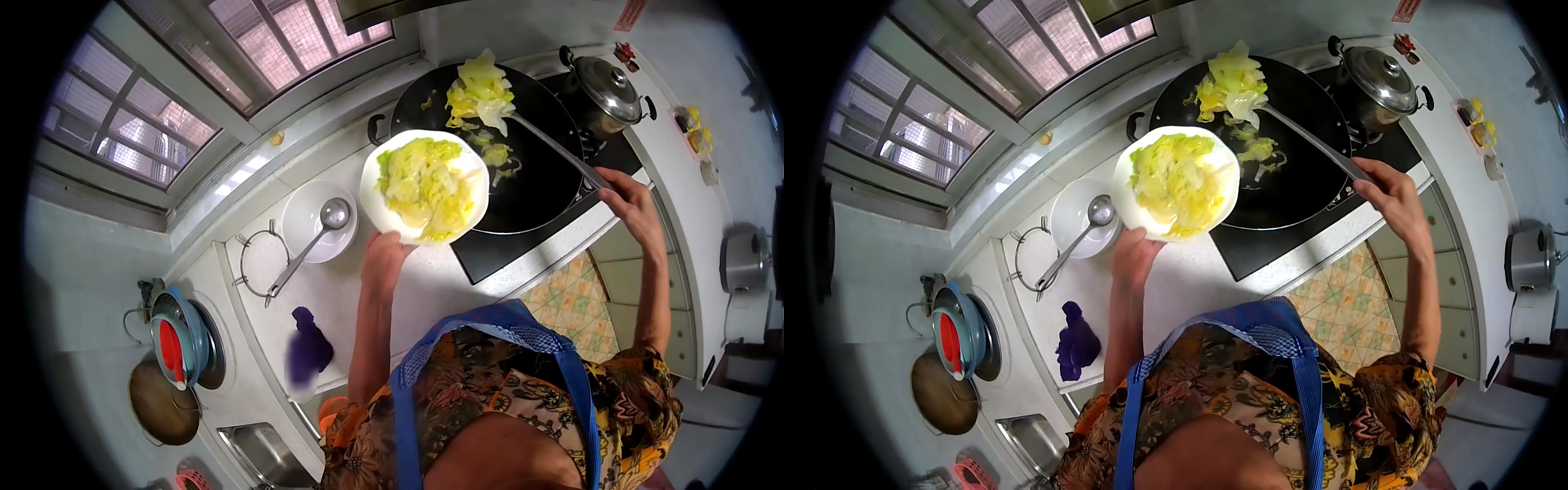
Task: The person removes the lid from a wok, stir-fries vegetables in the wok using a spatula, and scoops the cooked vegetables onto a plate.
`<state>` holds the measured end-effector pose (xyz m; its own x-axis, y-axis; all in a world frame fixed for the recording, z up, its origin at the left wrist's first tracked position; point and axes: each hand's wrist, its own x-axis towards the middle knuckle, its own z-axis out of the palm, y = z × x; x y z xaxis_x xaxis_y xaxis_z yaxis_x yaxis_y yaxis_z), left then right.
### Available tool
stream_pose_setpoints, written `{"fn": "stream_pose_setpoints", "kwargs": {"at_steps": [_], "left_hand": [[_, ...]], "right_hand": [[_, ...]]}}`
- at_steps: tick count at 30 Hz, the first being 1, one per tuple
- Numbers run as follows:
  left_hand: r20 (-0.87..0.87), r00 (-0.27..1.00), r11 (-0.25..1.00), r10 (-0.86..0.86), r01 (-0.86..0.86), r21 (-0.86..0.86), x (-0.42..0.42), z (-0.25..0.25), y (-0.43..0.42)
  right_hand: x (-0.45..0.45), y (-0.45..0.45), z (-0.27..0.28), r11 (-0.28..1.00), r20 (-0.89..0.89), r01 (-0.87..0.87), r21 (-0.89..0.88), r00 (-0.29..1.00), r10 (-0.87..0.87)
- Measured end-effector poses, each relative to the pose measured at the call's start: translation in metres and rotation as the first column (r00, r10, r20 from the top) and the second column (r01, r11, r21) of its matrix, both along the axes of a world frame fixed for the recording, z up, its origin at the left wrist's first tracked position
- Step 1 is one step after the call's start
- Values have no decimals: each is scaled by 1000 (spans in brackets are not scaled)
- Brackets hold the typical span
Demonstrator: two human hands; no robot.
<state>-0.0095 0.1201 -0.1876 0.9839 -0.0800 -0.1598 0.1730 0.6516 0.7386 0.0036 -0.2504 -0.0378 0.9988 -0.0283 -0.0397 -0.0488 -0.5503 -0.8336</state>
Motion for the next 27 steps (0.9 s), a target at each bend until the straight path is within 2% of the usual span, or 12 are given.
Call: {"fn": "stream_pose_setpoints", "kwargs": {"at_steps": [1, 2, 4, 6, 8, 12, 16, 24, 27], "left_hand": [[17, 1000, 997, -10, 12, -79, 5, 1, -4], [18, 1000, 997, -4, 6, -80, 10, 3, -8], [-10, 998, 981, -56, 53, -187, 23, 10, -16], [22, 997, 978, -68, 71, -195, 37, 10, -22], [21, 998, 986, -53, 56, -157, 52, 9, -27], [63, 994, 991, -89, 95, -96, 61, 13, -30], [69, 990, 988, -119, 125, -86, 62, 12, -27], [115, 983, 983, -145, 157, -100, 66, 3, -27], [132, 979, 978, -156, 172, -119, 68, 1, -28]], "right_hand": [[-8, -1, 12, 1000, -4, 20, 3, 1000, -20], [-16, 1, 26, 1000, -3, 14, 2, 1000, -14], [-31, 8, 47, 1000, -79, 19, -7, 997, -19], [-40, 8, 43, 1000, -90, 18, -19, 996, -20], [-37, 11, 24, 994, 112, -104, -24, 988, 106], [-41, 30, 20, 950, 194, -115, -292, 965, 177], [-41, 25, 24, 927, 277, -111, -358, 936, 219], [-37, 18, 41, 893, 418, 30, -449, 890, 180], [-35, 17, 43, 830, 514, 121, -545, 830, 216]]}}
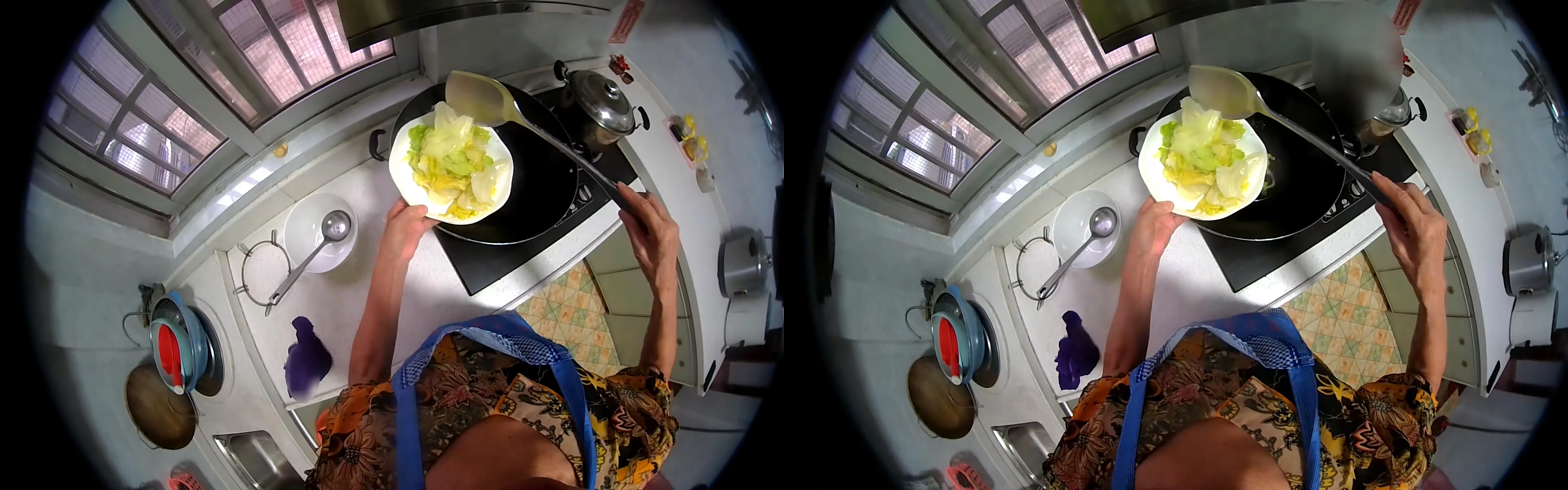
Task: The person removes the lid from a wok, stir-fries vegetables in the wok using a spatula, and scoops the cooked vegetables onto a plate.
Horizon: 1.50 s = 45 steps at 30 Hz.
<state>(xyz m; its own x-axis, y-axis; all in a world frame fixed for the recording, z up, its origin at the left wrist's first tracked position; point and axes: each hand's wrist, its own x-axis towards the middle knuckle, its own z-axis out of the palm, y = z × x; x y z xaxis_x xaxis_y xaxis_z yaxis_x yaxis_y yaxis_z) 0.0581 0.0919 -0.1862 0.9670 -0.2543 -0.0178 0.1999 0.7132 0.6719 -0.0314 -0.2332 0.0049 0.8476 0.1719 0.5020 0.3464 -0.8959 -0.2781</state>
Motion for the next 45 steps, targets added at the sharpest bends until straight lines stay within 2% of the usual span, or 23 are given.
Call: {"fn": "stream_pose_setpoints", "kwargs": {"at_steps": [3, 5, 8, 10, 11, 13, 14, 15, 17, 18, 19, 21, 22, 24, 25, 27, 31, 34, 35, 37, 39, 42, 45], "left_hand": [[-27, 1000, 996, 10, -12, -92, 2, 0, -3], [-22, 999, 996, 31, -32, -85, 3, -3, -2], [-54, 996, 996, 70, -73, -53, 1, -3, 0], [-95, 992, 997, 78, -81, -19, -5, 5, 3], [-36, 994, 935, 107, -88, 342, -10, 16, 3], [32, 995, 750, 89, -89, 656, -19, 14, 12], [0, 990, 936, 139, -131, 327, -26, 3, 19], [-56, 983, 983, 177, -180, -48, -33, -3, 25], [-40, 984, 984, 172, -174, -49, -49, -1, 35], [-18, 983, 982, 180, -181, -54, -57, 1, 39], [-21, 984, 983, 178, -179, -52, -67, 2, 43], [-19, 978, 978, 206, -207, -22, -84, 3, 51], [-66, 972, 974, 226, -227, -3, -92, 1, 55], [-82, 964, 968, 252, -253, -2, -106, 0, 58], [-91, 956, 960, 277, -279, -1, -112, 0, 59], [-101, 954, 959, 282, -284, -7, -121, -5, 62], [-124, 944, 950, 307, -311, -16, -131, -9, 61], [-136, 935, 942, 328, -335, -34, -134, -16, 60], [-144, 929, 935, 342, -351, -42, -135, -18, 61], [-149, 932, 938, 331, -342, -50, -135, -17, 60], [-152, 934, 941, 323, -335, -57, -135, -15, 61], [-149, 939, 948, 311, -318, -26, -134, -12, 60], [-157, 930, 942, 334, -333, 33, -133, -12, 57]], "right_hand": [[1, 1, -5, 999, -26, -42, -28, 999, 41], [3, -2, -4, 998, -23, -51, -24, 998, 51], [3, -7, 1, 998, -90, 8, 61, 996, -2], [8, -14, 0, 975, -183, 46, 216, 983, -6], [12, -17, 3, 957, -233, 80, 280, 972, -13], [24, -23, 0, 916, -333, 111, 387, 942, 26], [33, -32, -3, 947, -330, 83, 309, 944, 25], [43, -42, -4, 972, -328, 50, 229, 944, 28], [62, -56, 2, 997, -450, 70, 17, 891, -55], [67, -55, 9, 998, -468, 24, -55, 882, -47], [77, -63, 10, 996, -599, 33, -79, 798, -74], [91, -78, 5, 987, -672, -68, -148, 739, -50], [97, -80, 4, 986, -677, -69, -150, 735, -51], [103, -82, 2, 984, -804, -5, -176, 577, -140], [104, -81, 0, 984, -805, -7, -177, 576, -141], [104, -77, -5, 989, -865, 0, -150, 484, -131], [98, -60, -20, 989, -875, -23, -148, 470, -120], [93, -37, -39, 981, -820, 21, -194, 545, -174], [89, -30, -43, 992, -781, -10, -127, 618, -94], [93, -27, -64, 993, -717, -9, -122, 693, -81], [101, -19, -68, 996, -747, 43, -80, 658, -88], [116, -14, -77, 999, -705, 34, 23, 709, -8], [137, -10, -78, 999, -708, 37, 12, 706, -18]]}}
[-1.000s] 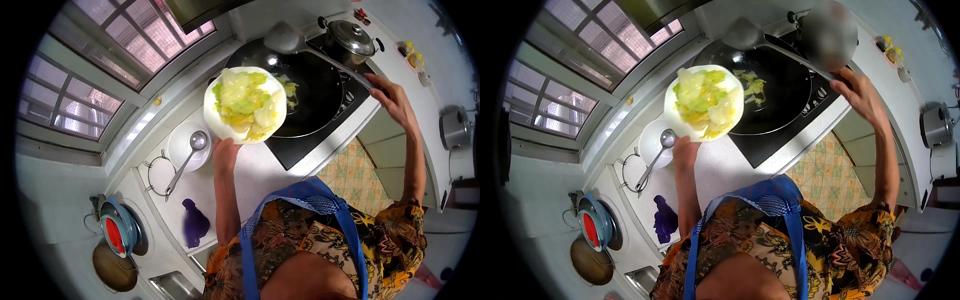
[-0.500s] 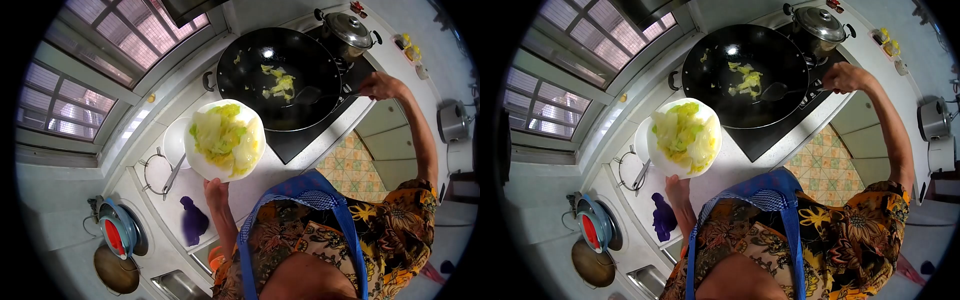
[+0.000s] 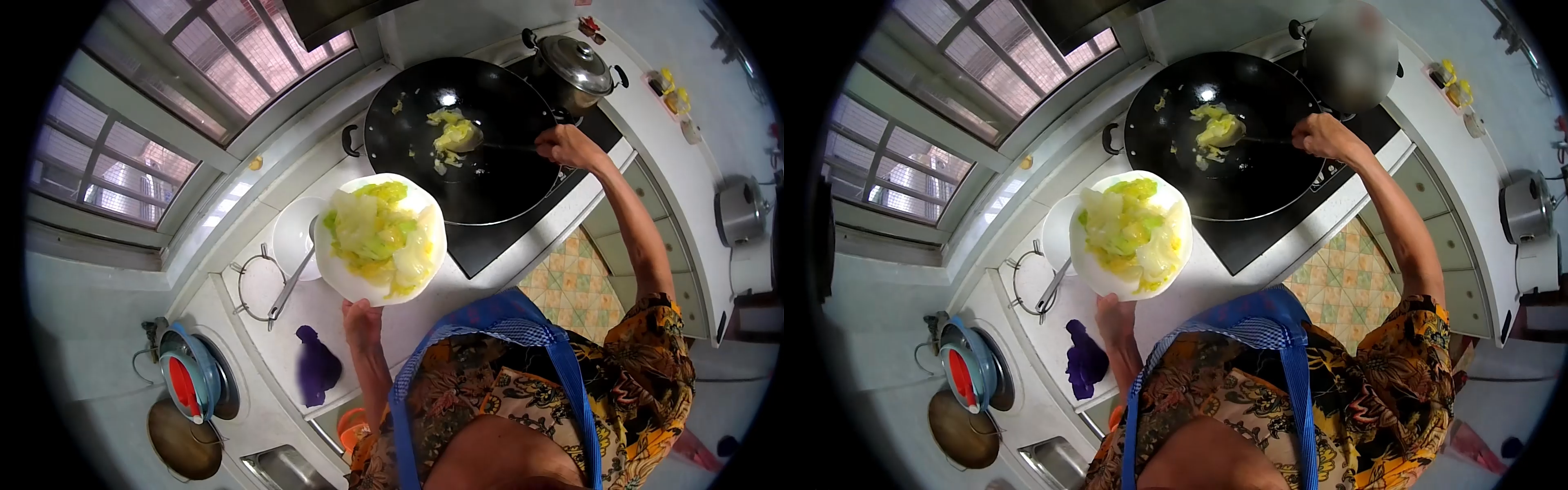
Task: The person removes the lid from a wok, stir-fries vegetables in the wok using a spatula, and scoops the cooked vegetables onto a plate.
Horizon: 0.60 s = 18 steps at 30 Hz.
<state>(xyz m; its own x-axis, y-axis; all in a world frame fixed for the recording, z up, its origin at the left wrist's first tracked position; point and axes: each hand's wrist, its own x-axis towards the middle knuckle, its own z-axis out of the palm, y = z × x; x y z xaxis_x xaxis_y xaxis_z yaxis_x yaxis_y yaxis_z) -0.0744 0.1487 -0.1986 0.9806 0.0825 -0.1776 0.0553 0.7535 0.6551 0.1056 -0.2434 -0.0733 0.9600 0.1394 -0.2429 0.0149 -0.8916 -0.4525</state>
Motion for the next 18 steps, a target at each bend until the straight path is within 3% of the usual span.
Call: {"fn": "stream_pose_setpoints", "kwargs": {"at_steps": [2, 8, 12, 18], "left_hand": [[6, 1000, 1000, -6, 6, -17, -2, 1, -2], [-11, 999, 999, 33, -33, -25, -7, 1, -3], [-27, 999, 998, 47, -48, -31, -11, -2, -1], [-9, 999, 998, 49, -49, -28, -10, 0, -1]], "right_hand": [[12, -1, -4, 998, 94, -61, -14, 994, 62], [44, 12, 11, 1000, -34, 8, 9, 999, -8], [62, 10, 13, 996, 18, -83, -41, 996, 84], [72, 17, 27, 998, -16, -67, 0, 998, 67]]}}
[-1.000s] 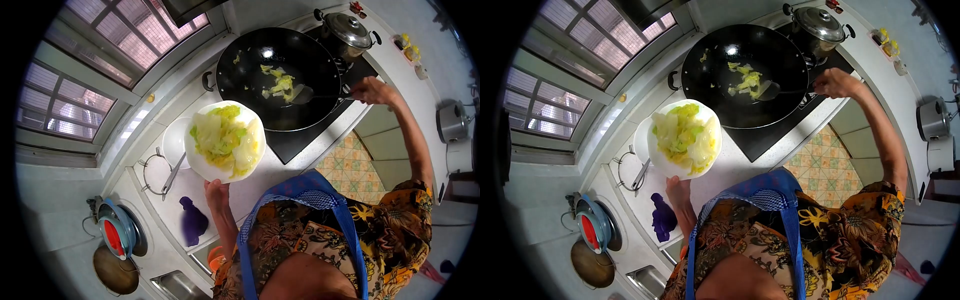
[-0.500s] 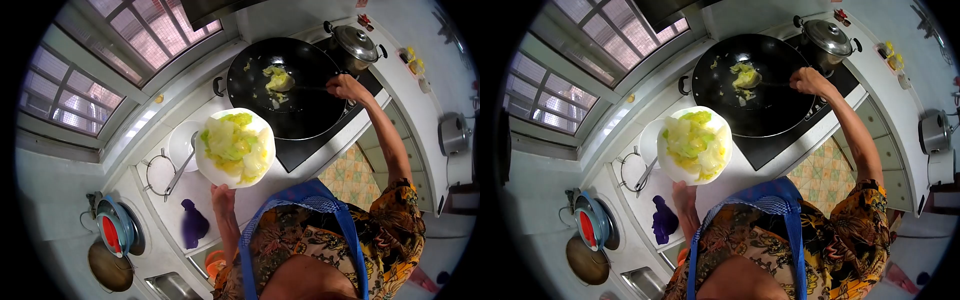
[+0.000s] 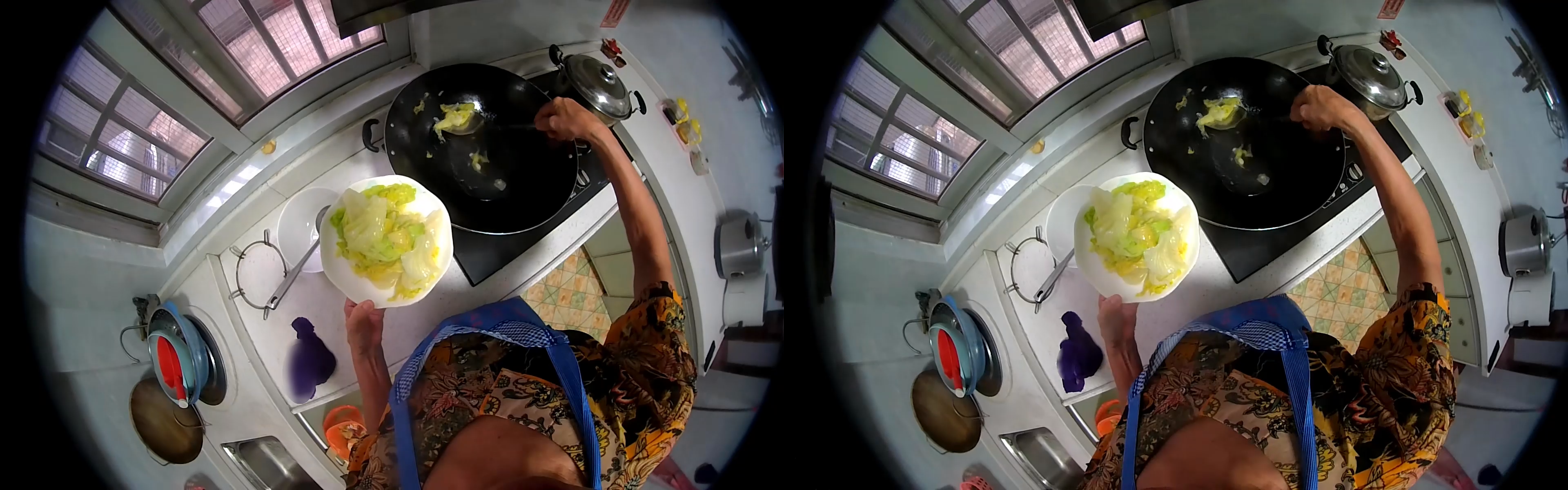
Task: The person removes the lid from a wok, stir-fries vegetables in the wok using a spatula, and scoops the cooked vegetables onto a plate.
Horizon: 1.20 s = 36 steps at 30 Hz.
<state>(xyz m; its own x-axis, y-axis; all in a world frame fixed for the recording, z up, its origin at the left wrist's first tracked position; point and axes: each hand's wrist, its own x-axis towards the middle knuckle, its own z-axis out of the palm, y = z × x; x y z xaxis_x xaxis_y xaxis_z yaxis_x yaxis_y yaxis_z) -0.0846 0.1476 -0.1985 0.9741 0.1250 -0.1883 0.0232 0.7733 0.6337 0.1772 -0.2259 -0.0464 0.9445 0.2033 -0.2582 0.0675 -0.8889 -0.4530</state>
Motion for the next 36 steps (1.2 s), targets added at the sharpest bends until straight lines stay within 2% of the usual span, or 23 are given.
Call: {"fn": "stream_pose_setpoints", "kwargs": {"at_steps": [5, 7, 10, 13, 17, 19, 20, 22, 24, 25, 26, 28, 29, 33, 36], "left_hand": [[6, 1000, 1000, -3, 3, 11, 2, 2, 1], [2, 1000, 1000, -3, 3, 7, 2, 0, 2], [-5, 1000, 1000, -3, 3, 4, 2, 1, 0], [-13, 1000, 1000, -1, 2, 9, 3, 1, 1], [0, 1000, 1000, 8, -8, -12, 4, 1, -1], [-2, 1000, 1000, 7, -7, -12, 5, 2, -2], [-3, 1000, 1000, 4, -4, -11, 6, 2, -2], [-3, 1000, 1000, 0, 0, -13, 7, 3, -2], [1, 1000, 1000, 0, 0, -15, 8, 3, -2], [8, 1000, 1000, -2, 2, -18, 10, 4, -2], [16, 1000, 1000, -6, 6, -22, 12, 3, -3], [1, 1000, 1000, -16, 16, -20, 16, 7, -5], [-9, 1000, 1000, -22, 22, -16, 16, 8, -4], [-41, 997, 997, -71, 73, 35, 16, 7, -3], [19, 997, 995, -81, 82, -57, 15, 6, -7]], "right_hand": [[2, 11, 9, 1000, 35, 0, -11, 999, 1], [12, 11, 10, 988, 62, -107, -107, 992, 114], [18, 17, 18, 979, 13, -85, -186, 996, 89], [22, 19, 22, 988, -57, -40, -149, 998, 32], [16, 12, 17, 977, -29, -100, -188, 995, 96], [10, -1, -1, 998, 67, -62, -33, 996, 64], [4, -7, -8, 998, 67, -62, -34, 996, 64], [-15, -15, -22, 994, 178, -109, -3, 978, 107], [-30, -31, -48, 971, 161, -37, 235, 987, -1], [-36, -24, -40, 988, 52, 8, 154, 998, -17], [-36, -24, -57, 987, 160, 32, 156, 985, -58], [-37, -20, -65, 958, 83, 90, 274, 990, -117], [-38, -20, -64, 957, 87, 90, 277, 989, -118], [-34, 1, -33, 984, 98, 67, 163, 992, -84], [-21, 6, -10, 991, 23, 79, 107, 996, -82]]}}
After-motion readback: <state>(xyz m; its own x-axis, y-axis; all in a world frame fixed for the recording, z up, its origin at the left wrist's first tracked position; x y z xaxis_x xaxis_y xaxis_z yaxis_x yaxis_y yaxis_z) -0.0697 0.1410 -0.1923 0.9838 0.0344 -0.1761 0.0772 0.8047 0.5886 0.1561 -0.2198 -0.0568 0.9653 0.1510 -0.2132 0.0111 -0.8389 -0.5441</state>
